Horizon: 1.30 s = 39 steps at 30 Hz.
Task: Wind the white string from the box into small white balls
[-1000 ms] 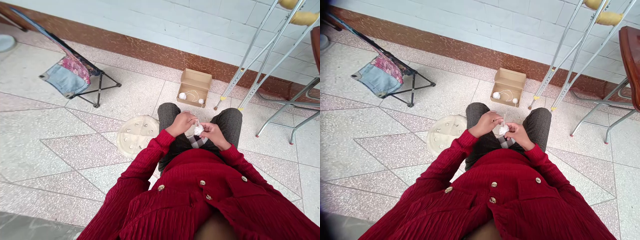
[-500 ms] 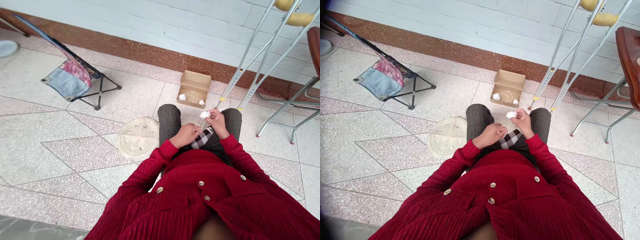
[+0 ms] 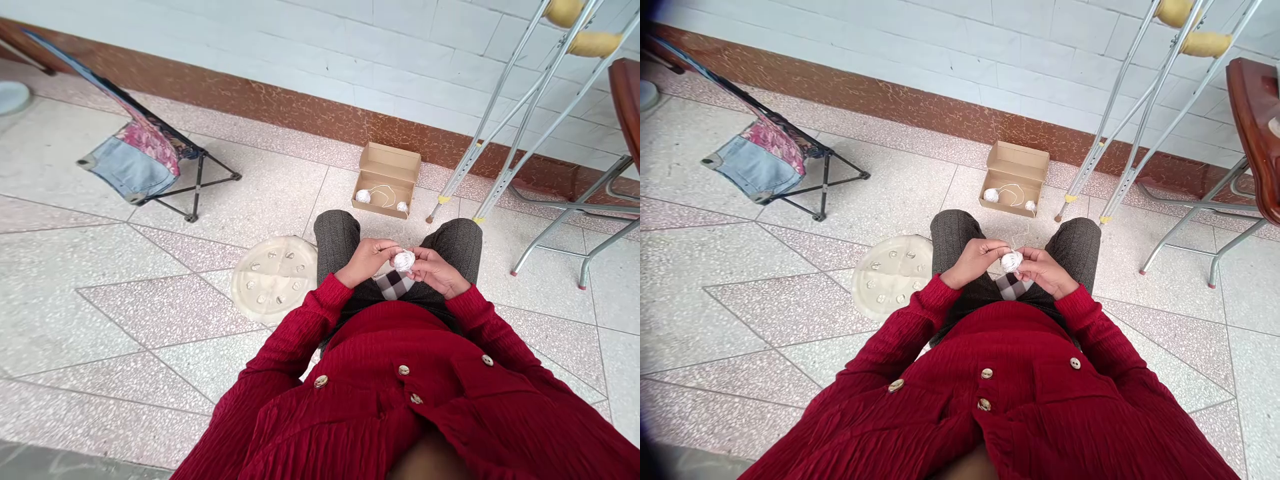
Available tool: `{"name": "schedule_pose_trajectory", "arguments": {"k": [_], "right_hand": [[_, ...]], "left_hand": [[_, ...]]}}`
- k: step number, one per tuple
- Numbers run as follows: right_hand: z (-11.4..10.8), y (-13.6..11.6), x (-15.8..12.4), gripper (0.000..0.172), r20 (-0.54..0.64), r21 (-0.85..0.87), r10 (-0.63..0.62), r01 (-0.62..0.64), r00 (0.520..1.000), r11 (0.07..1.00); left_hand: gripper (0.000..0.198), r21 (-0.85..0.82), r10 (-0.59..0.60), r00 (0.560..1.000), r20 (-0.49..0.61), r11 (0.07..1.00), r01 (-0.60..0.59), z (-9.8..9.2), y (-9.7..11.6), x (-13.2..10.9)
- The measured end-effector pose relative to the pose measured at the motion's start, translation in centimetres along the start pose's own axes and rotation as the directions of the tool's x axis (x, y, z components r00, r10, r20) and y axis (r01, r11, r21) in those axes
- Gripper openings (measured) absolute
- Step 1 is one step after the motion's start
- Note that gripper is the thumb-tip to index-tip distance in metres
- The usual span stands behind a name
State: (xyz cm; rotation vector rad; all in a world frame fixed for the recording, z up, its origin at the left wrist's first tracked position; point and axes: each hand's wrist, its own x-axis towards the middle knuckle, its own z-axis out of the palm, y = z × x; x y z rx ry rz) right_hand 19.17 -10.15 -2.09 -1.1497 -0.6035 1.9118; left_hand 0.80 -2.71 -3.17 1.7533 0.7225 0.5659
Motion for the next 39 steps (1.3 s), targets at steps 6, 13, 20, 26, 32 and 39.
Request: {"name": "schedule_pose_trajectory", "arguments": {"k": [6, 13, 20, 26, 32, 39], "right_hand": [[0.6, 0.2, 0.2, 0.030, -0.052, 0.041, -0.020, 0.022, 0.998, 0.999], [0.4, -1.7, 1.4, 0.033, -0.199, -0.005, -0.214, 0.217, 0.956, 0.976], [-3.3, -0.2, 4.5, 0.037, -0.357, -0.489, -0.489, 0.288, 0.796, 0.824], [-1.6, 2.9, 2.2, 0.033, -0.095, -0.328, -0.184, 0.143, 0.978, 0.934], [0.1, 0.1, 0.1, 0.037, -0.054, -0.128, -0.189, 0.181, 0.980, 0.975], [-3.0, -0.3, 4.8, 0.038, -0.424, -0.386, -0.496, 0.345, 0.758, 0.856]], "left_hand": [[0.040, 0.181, 0.082, 0.994, -0.071, 0.981, -0.068, -0.6, -0.1, 0.1], [0.042, 0.264, 0.023, 1.000, 0.018, 0.964, -0.027, 1.7, -1.4, -0.7], [0.032, 0.506, 0.133, 0.978, 0.160, 0.840, -0.197, 1.5, -0.6, -1.4], [0.029, 0.525, 0.187, 0.979, 0.083, 0.827, -0.203, -1.5, -0.6, -0.1], [0.041, 0.168, -0.050, 0.997, 0.065, 0.985, 0.039, 0.5, -2.5, -0.3], [0.036, 0.358, 0.040, 0.988, 0.150, 0.929, -0.092, 2.2, -2.0, -1.3]]}}
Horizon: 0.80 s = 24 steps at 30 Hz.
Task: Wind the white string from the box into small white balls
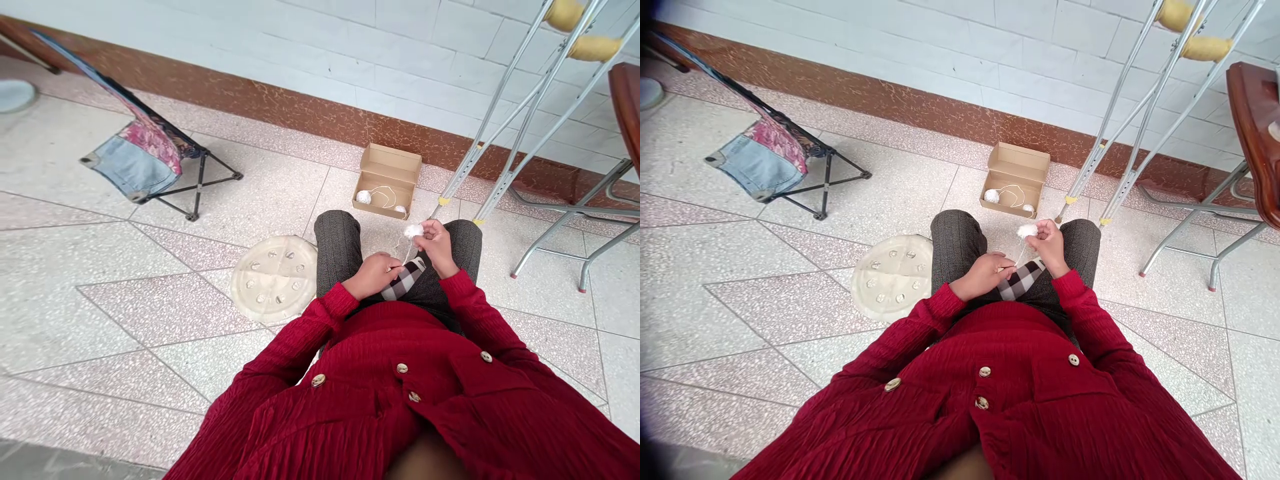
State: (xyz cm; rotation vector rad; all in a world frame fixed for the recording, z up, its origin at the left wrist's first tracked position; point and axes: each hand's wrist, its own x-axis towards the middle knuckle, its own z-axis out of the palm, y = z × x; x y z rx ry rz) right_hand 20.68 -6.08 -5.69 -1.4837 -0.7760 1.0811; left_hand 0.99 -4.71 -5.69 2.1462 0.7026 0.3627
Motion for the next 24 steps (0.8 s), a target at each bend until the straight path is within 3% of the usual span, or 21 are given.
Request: {"name": "schedule_pose_trajectory", "arguments": {"k": [3, 5, 8, 10, 13, 16, 18, 21, 24], "right_hand": [[-0.1, 2.2, -0.7, 0.036, 0.167, -0.162, 0.089, -0.061, 0.982, 0.985], [-0.1, 2.6, -2.2, 0.034, 0.340, -0.145, 0.211, -0.171, 0.916, 0.975], [0.0, 1.4, -4.3, 0.034, 0.541, -0.005, 0.271, -0.319, 0.796, 0.948], [0.1, -0.1, -4.9, 0.035, 0.578, 0.105, 0.240, -0.363, 0.780, 0.926], [0.3, -2.3, -4.1, 0.035, 0.465, 0.237, 0.206, -0.345, 0.861, 0.908], [0.3, -3.6, -1.8, 0.032, 0.250, 0.335, 0.150, -0.231, 0.957, 0.914], [0.2, -3.8, 0.1, 0.029, 0.121, 0.358, 0.094, -0.132, 0.988, 0.924], [0.0, -2.6, 2.4, 0.033, -0.003, 0.207, 0.013, -0.012, 1.000, 0.978], [0.0, 0.0, 2.3, 0.038, 0.022, -0.077, -0.010, 0.012, 1.000, 0.997]], "left_hand": [[0.027, 0.153, 0.068, 0.996, -0.056, 0.986, -0.059, -1.7, -0.2, 0.1], [0.023, 0.181, 0.086, 0.991, -0.107, 0.981, -0.065, -2.9, -0.6, 0.3], [0.028, 0.065, 0.069, 0.992, -0.109, 0.996, -0.062, -3.6, -1.0, 0.8], [0.035, -0.092, 0.003, 0.995, -0.100, 0.996, -0.012, -3.3, -0.9, 1.1], [0.041, -0.245, -0.096, 0.989, -0.110, 0.967, 0.067, -2.0, -0.8, 1.3], [0.041, -0.249, -0.125, 0.988, -0.095, 0.964, 0.098, -0.9, -0.7, 1.1], [0.041, -0.232, -0.125, 0.990, -0.059, 0.967, 0.108, -0.5, -0.6, 0.9], [0.040, -0.120, -0.085, 0.996, -0.027, 0.989, 0.082, -0.5, -0.3, 0.6], [0.036, 0.081, 0.011, 0.997, -0.073, 0.997, -0.005, -1.6, 0.0, 0.8]]}}
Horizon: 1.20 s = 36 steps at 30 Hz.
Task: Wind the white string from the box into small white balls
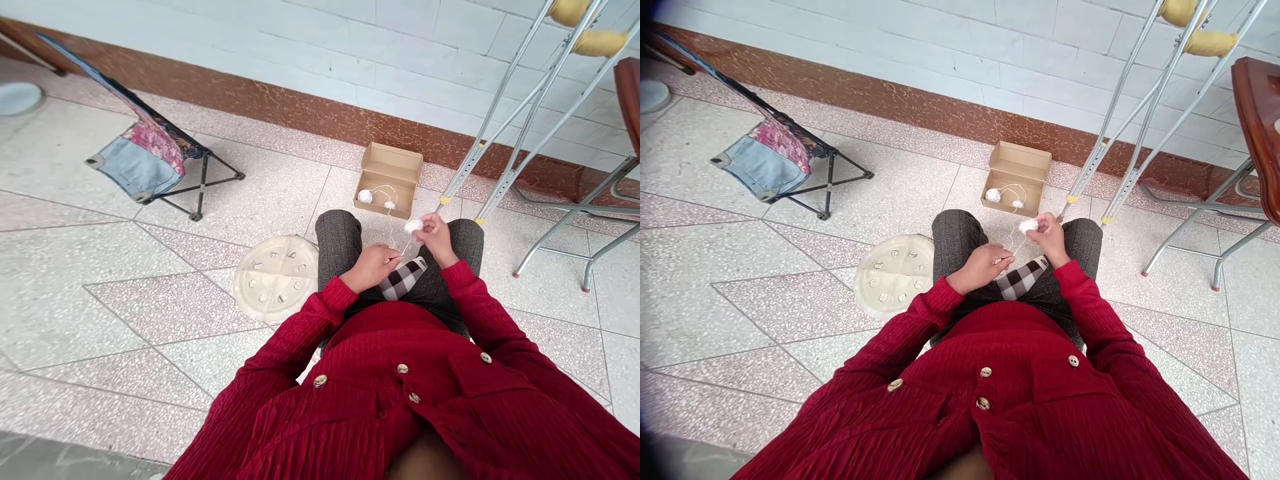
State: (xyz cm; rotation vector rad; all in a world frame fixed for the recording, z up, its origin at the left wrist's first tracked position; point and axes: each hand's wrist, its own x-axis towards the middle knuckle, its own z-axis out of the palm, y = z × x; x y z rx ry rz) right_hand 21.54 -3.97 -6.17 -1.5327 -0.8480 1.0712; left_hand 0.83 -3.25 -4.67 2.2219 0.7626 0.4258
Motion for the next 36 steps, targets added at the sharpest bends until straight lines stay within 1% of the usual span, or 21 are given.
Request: {"name": "schedule_pose_trajectory", "arguments": {"k": [2, 3, 5, 7, 8, 9, 11, 13, 14, 16, 19, 20, 21, 23, 24, 26, 28, 30, 32, 34, 36], "right_hand": [[0.4, 1.5, -1.6, 0.036, 0.128, -0.076, 0.077, -0.068, 0.989, 0.995], [0.5, 2.0, -2.7, 0.036, 0.217, -0.074, 0.135, -0.122, 0.967, 0.990], [0.8, 2.2, -4.8, 0.035, 0.386, -0.025, 0.205, -0.212, 0.899, 0.977], [0.8, 1.3, -6.4, 0.036, 0.501, 0.053, 0.201, -0.261, 0.842, 0.964], [0.8, 0.7, -6.9, 0.036, 0.529, 0.093, 0.183, -0.271, 0.828, 0.958], [0.7, 0.0, -7.1, 0.035, 0.539, 0.131, 0.163, -0.273, 0.826, 0.953], [0.6, -1.2, -7.0, 0.035, 0.536, 0.197, 0.128, -0.271, 0.834, 0.942], [0.7, -2.0, -6.6, 0.036, 0.525, 0.247, 0.099, -0.263, 0.845, 0.933], [0.9, -2.3, -6.5, 0.037, 0.515, 0.270, 0.083, -0.253, 0.853, 0.929], [1.2, -2.7, -6.3, 0.044, 0.493, 0.306, 0.053, -0.230, 0.868, 0.924], [1.7, -3.3, -6.2, 0.058, 0.459, 0.323, 0.032, -0.200, 0.888, 0.925], [1.8, -3.5, -6.1, 0.057, 0.439, 0.319, 0.032, -0.189, 0.898, 0.929], [1.9, -3.6, -5.9, 0.054, 0.413, 0.311, 0.035, -0.177, 0.910, 0.934], [1.8, -3.4, -5.2, 0.041, 0.340, 0.290, 0.046, -0.151, 0.939, 0.945], [1.7, -3.0, -4.6, 0.037, 0.295, 0.272, 0.048, -0.133, 0.954, 0.953], [1.5, -1.9, -3.4, 0.036, 0.191, 0.201, 0.031, -0.069, 0.981, 0.977], [1.2, -0.5, -2.3, 0.037, 0.086, 0.073, -0.026, 0.019, 0.996, 0.997], [1.0, 0.9, -2.0, 0.037, 0.044, -0.057, -0.062, 0.064, 0.997, 0.996], [1.1, 1.7, -2.6, 0.035, 0.088, -0.089, -0.027, 0.035, 0.996, 0.995], [1.4, 1.8, -4.0, 0.035, 0.193, -0.014, 0.039, -0.037, 0.980, 0.999], [1.8, 1.0, -5.7, 0.036, 0.305, 0.089, 0.073, -0.105, 0.949, 0.990]], "left_hand": [[0.033, 0.097, 0.064, 0.997, -0.036, 0.993, -0.061, -1.0, -0.1, 0.3], [0.031, 0.126, 0.088, 0.995, -0.045, 0.989, -0.082, -1.5, -0.3, 0.4], [0.030, 0.138, 0.116, 0.992, -0.049, 0.984, -0.108, -2.2, -0.7, 0.6], [0.031, 0.073, 0.115, 0.992, -0.046, 0.991, -0.111, -2.3, -0.9, 0.7], [0.033, 0.013, 0.096, 0.994, -0.048, 0.995, -0.095, -2.2, -0.8, 0.7], [0.036, -0.061, 0.061, 0.997, -0.054, 0.996, -0.064, -2.1, -0.7, 0.8], [0.039, -0.225, -0.047, 0.996, -0.073, 0.974, 0.030, -1.7, -0.4, 1.1], [0.039, -0.368, -0.152, 0.985, -0.087, 0.923, 0.110, -1.6, -0.1, 1.5], [0.037, -0.421, -0.187, 0.978, -0.091, 0.897, 0.132, -1.6, -0.1, 1.8], [0.035, -0.484, -0.219, 0.971, -0.092, 0.862, 0.148, -1.6, -0.5, 2.2], [0.035, -0.498, -0.231, 0.970, -0.072, 0.851, 0.166, -1.3, -1.4, 2.1], [0.036, -0.485, -0.231, 0.971, -0.057, 0.857, 0.175, -0.9, -1.6, 1.8], [0.038, -0.464, -0.228, 0.973, -0.038, 0.866, 0.185, -0.5, -1.7, 1.5], [0.041, -0.404, -0.213, 0.977, 0.005, 0.893, 0.197, 0.4, -1.6, 0.6], [0.042, -0.365, -0.203, 0.979, 0.026, 0.910, 0.198, 0.8, -1.4, 0.2], [0.040, -0.254, -0.163, 0.985, 0.047, 0.952, 0.170, 1.1, -0.6, -0.4], [0.037, -0.113, -0.100, 0.995, 0.022, 0.988, 0.102, 0.6, 0.2, -0.6], [0.032, 0.025, -0.021, 0.999, -0.037, 0.999, 0.022, -0.7, 0.8, -0.4], [0.027, 0.124, 0.042, 0.995, -0.094, 0.992, -0.030, -2.4, 1.0, 0.1], [0.025, 0.179, 0.076, 0.990, -0.118, 0.982, -0.054, -4.0, 0.8, 0.7], [0.025, 0.166, 0.082, 0.990, -0.117, 0.984, -0.062, -4.8, 0.3, 1.4]]}}
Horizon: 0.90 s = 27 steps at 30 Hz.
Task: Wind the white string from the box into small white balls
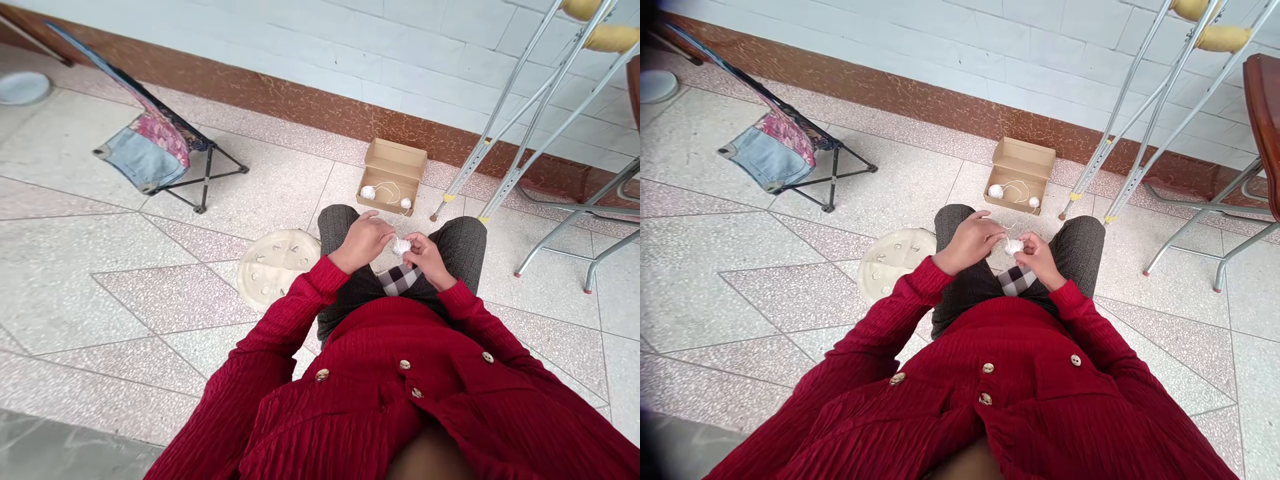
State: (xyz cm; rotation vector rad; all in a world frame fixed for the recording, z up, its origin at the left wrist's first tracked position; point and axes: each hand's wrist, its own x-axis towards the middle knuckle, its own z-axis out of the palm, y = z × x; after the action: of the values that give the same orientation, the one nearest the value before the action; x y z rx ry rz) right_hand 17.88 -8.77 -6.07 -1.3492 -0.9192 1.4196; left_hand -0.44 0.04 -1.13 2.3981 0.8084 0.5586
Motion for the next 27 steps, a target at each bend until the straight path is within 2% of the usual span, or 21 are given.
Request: {"name": "schedule_pose_trajectory", "arguments": {"k": [3, 6, 9, 12, 14, 16, 20, 22, 24, 27], "right_hand": [[1.1, -2.1, -1.9, 0.037, 0.090, 0.116, 0.016, -0.027, 0.996, 0.993], [1.0, -4.6, -2.3, 0.038, 0.070, 0.181, 0.018, -0.031, 0.997, 0.983], [-0.2, -6.0, -1.0, 0.037, -0.019, 0.226, 0.011, -0.006, 1.000, 0.974], [-1.6, -5.2, 1.4, 0.034, -0.191, 0.242, -0.025, 0.072, 0.981, 0.968], [-2.2, -3.5, 2.7, 0.035, -0.304, 0.163, -0.064, 0.117, 0.951, 0.980], [-2.5, -1.6, 3.1, 0.035, -0.330, -0.004, -0.097, 0.101, 0.939, 0.995], [-1.8, 1.2, 1.1, 0.034, -0.092, -0.164, -0.034, 0.018, 0.995, 0.986], [-1.2, 1.5, -0.2, 0.034, 0.018, -0.174, 0.008, -0.005, 1.000, 0.985], [-1.0, 1.1, -0.7, 0.034, 0.055, -0.156, 0.045, -0.036, 0.997, 0.987], [-2.0, -0.1, 0.4, 0.029, -0.065, 0.029, 0.125, -0.124, 0.990, 0.992]], "left_hand": [[0.032, -0.162, -0.059, 0.998, 0.037, 0.985, 0.065, 0.7, -0.6, 0.4], [0.037, -0.336, -0.161, 0.984, 0.078, 0.925, 0.178, 2.7, -0.4, -0.1], [0.040, -0.369, -0.200, 0.972, 0.124, 0.900, 0.233, 4.6, 0.3, -1.1], [0.041, -0.274, -0.145, 0.975, 0.166, 0.944, 0.187, 5.4, 1.0, -1.9], [0.037, -0.172, -0.076, 0.980, 0.182, 0.979, 0.108, 5.2, 1.2, -2.0], [0.033, -0.086, -0.020, 0.985, 0.171, 0.996, 0.035, 4.5, 1.1, -1.8], [0.027, -0.005, 0.031, 0.992, 0.121, 1.000, -0.031, 2.9, 0.0, -1.0], [0.026, 0.002, 0.055, 0.988, 0.144, 0.998, -0.056, 2.3, -0.3, -0.7], [0.026, 0.001, 0.078, 0.985, 0.151, 0.997, -0.079, 1.9, 0.0, -0.5], [0.027, 0.000, 0.098, 0.989, 0.107, 0.995, -0.099, 1.3, 1.3, -0.8]]}}
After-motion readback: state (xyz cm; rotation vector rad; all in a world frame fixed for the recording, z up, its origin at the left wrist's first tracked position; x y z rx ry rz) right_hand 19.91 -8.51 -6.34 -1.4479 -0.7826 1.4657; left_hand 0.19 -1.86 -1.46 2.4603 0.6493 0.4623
